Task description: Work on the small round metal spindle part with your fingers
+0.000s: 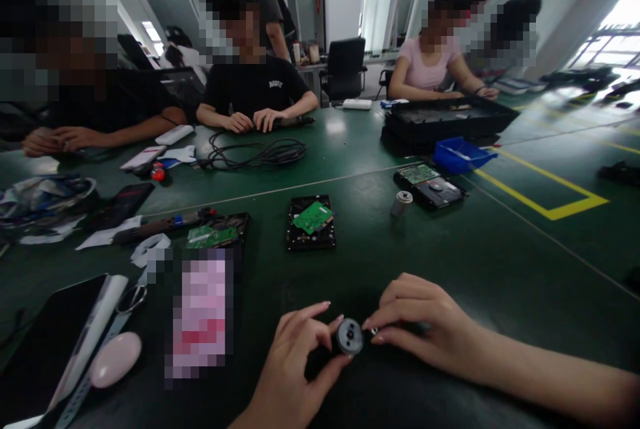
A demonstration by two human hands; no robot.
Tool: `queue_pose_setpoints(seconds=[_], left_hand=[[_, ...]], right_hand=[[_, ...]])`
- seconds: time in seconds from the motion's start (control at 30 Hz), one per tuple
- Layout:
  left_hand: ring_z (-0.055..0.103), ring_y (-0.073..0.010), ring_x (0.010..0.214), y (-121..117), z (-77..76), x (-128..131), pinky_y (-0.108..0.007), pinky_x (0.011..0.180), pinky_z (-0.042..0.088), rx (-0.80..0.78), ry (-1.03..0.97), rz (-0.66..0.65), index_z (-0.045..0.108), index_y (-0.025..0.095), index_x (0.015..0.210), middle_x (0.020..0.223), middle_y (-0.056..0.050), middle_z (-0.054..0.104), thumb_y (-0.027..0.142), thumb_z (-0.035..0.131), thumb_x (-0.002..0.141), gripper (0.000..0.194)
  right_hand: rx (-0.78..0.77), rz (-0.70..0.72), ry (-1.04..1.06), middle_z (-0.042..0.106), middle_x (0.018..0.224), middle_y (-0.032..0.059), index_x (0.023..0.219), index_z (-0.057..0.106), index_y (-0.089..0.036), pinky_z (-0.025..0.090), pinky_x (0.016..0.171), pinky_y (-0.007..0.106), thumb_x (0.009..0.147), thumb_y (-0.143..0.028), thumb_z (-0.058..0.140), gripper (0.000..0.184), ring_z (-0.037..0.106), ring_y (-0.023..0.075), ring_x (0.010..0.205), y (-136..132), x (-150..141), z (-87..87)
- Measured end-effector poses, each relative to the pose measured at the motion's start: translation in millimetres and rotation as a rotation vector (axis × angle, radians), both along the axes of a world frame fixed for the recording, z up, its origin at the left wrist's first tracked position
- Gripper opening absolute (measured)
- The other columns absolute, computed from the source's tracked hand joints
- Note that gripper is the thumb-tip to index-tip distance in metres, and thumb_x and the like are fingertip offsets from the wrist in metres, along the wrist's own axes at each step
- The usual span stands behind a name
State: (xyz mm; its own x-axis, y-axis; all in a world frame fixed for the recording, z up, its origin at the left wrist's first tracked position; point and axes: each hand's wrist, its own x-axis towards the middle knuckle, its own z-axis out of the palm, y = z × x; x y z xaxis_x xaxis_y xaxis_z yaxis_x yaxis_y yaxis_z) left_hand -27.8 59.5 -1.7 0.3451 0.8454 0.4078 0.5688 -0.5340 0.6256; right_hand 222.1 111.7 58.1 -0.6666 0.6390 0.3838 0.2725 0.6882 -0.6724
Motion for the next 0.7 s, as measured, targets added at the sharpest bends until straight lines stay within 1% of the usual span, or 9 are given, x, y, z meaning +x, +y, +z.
queue_pose_setpoints(seconds=[0.07,0.13,0.23,0.5,0.7], left_hand=[[0.055,-0.0279,0.122,1,1.2,0,-0.046,0.093,0.047,0.027,0.058,-0.071,0.052,0.024,0.091,0.118,-0.003,0.068,0.013,0.062,0.092,0.015],[0.051,-0.0276,0.127,1,2.5,-1,-0.047,0.097,0.043,0.046,0.098,-0.127,0.054,0.024,0.099,0.124,-0.003,0.067,0.01,0.06,0.093,0.016],[0.048,-0.0278,0.13,1,4.1,-1,-0.046,0.099,0.042,0.055,0.123,-0.167,0.054,0.023,0.108,0.127,-0.004,0.065,0.011,0.06,0.093,0.02],[0.047,-0.029,0.131,0,4.9,-2,-0.046,0.1,0.042,0.043,0.127,-0.186,0.055,0.023,0.107,0.126,-0.005,0.065,0.012,0.062,0.091,0.021],[0.046,-0.0293,0.132,-1,4.0,-4,-0.047,0.101,0.042,0.004,0.139,-0.195,0.055,0.023,0.106,0.129,-0.005,0.064,0.011,0.064,0.09,0.022]], right_hand=[[0.063,0.014,0.0,0.068,0.086,0.0003,0.107,0.07,-0.023,0.041,0.072,0.026,0.096,-0.026,0.064,0.014,0.062,0.0123,0.079,-3,-4,0.8],[0.119,0.026,-0.021,0.068,0.087,0.0005,0.108,0.07,-0.023,0.04,0.072,0.028,0.097,-0.026,0.062,0.014,0.061,0.013,0.079,-4,-7,-1.1],[0.163,0.026,-0.048,0.068,0.087,0.0003,0.108,0.069,-0.024,0.039,0.072,0.029,0.099,-0.027,0.058,0.014,0.061,0.0136,0.078,-4,-12,-4.5],[0.181,-0.003,-0.103,0.067,0.085,-0.001,0.108,0.068,-0.026,0.037,0.071,0.029,0.099,-0.028,0.057,0.014,0.059,0.0134,0.076,0,-18,-3.8],[0.173,0.027,-0.134,0.067,0.088,-0.0006,0.107,0.069,-0.026,0.037,0.071,0.029,0.099,-0.028,0.058,0.013,0.06,0.0133,0.078,3,-16,-3.0]])
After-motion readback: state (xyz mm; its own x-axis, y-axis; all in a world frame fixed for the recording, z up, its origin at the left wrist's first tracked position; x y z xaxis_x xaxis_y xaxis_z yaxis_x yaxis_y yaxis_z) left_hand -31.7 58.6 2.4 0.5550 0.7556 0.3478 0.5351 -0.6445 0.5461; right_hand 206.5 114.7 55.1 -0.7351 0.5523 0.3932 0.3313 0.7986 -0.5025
